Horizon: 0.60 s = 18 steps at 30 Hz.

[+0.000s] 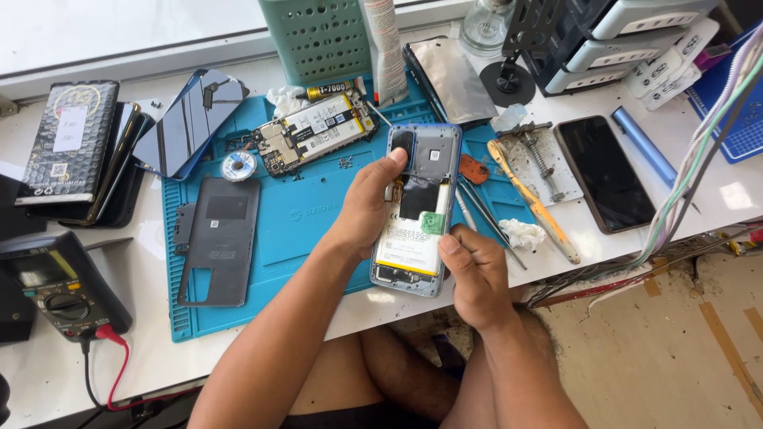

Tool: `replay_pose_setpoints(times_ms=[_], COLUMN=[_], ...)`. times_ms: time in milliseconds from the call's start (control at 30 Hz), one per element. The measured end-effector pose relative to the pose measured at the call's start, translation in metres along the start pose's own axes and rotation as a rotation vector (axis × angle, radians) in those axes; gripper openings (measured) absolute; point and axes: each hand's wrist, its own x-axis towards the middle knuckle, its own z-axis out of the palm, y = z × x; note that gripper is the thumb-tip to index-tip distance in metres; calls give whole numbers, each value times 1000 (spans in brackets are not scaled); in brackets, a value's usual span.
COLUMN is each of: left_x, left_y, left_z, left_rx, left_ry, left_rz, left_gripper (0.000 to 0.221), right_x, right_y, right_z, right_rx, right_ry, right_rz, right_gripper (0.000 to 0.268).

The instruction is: The person is assembling a mobile phone by preparing a battery and installing it into the phone frame.

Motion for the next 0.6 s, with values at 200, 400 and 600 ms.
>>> replay_pose_setpoints(times_ms=[200,400,600], left_x=[2,-1,-2], left_y=[-1,-6,-8], left_z=[7,7,7], left_rx=[61,104,200], left_ry=[-37,-40,-81], left_rz=[159,208,224], left_gripper=[34,37,34], right_x=[-3,-1,4], right_y=[-10,-18,-14], right_z=[15,19,14], right_rx=[33,17,42], right_ry=[38,51,82], right_rz=[33,22,46], right_gripper=[49,47,44])
